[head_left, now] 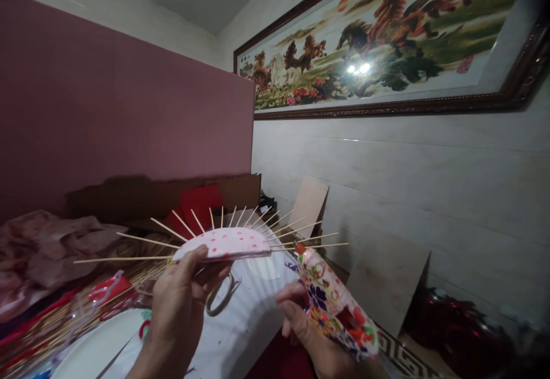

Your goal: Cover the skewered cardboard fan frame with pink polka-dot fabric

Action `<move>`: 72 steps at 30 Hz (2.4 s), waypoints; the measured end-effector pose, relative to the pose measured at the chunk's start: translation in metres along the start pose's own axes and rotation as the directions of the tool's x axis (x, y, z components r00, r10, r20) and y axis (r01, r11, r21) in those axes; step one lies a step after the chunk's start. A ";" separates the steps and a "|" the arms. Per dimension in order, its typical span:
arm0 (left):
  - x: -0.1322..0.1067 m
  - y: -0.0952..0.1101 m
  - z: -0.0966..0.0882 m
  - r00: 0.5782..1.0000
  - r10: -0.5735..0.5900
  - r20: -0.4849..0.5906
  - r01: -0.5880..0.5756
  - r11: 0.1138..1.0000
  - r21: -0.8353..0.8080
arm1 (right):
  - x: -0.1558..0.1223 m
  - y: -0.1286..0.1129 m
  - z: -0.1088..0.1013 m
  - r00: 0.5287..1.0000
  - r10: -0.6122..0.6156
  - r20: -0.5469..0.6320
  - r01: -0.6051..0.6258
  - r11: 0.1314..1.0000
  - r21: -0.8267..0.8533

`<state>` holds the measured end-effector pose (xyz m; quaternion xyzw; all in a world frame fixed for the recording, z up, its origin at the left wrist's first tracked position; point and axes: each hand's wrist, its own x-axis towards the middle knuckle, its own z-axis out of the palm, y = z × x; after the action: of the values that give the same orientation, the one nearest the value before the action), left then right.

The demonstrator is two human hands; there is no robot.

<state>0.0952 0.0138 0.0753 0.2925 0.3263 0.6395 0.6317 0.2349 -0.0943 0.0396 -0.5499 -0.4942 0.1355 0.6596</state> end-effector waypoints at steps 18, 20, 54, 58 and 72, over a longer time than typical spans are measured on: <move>-0.044 -0.030 0.008 0.987 0.130 0.097 -0.147 0.969 0.200 | 0.009 0.002 0.021 0.983 -0.110 0.147 0.108 0.994 0.024; -0.045 -0.029 0.007 0.952 0.192 0.238 -0.245 0.945 0.218 | 0.012 0.006 0.018 0.982 -0.138 0.127 0.132 0.990 0.052; -0.029 0.009 -0.012 0.539 0.678 0.500 -0.841 0.469 0.269 | 0.038 -0.001 0.008 0.940 -0.134 0.313 -0.149 0.666 0.731; -0.029 0.011 -0.012 0.568 0.648 0.507 -0.818 0.382 0.429 | 0.039 0.003 0.006 0.929 -0.056 0.365 -0.233 0.679 0.696; -0.027 0.018 -0.013 0.630 0.584 0.512 -0.748 0.277 0.604 | 0.046 0.005 0.006 0.945 -0.049 0.323 -0.154 0.805 0.573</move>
<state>0.0751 -0.0135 0.0826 0.7016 0.3517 0.6042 0.1376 0.2540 -0.0561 0.0579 -0.3013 -0.5128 0.3886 0.7038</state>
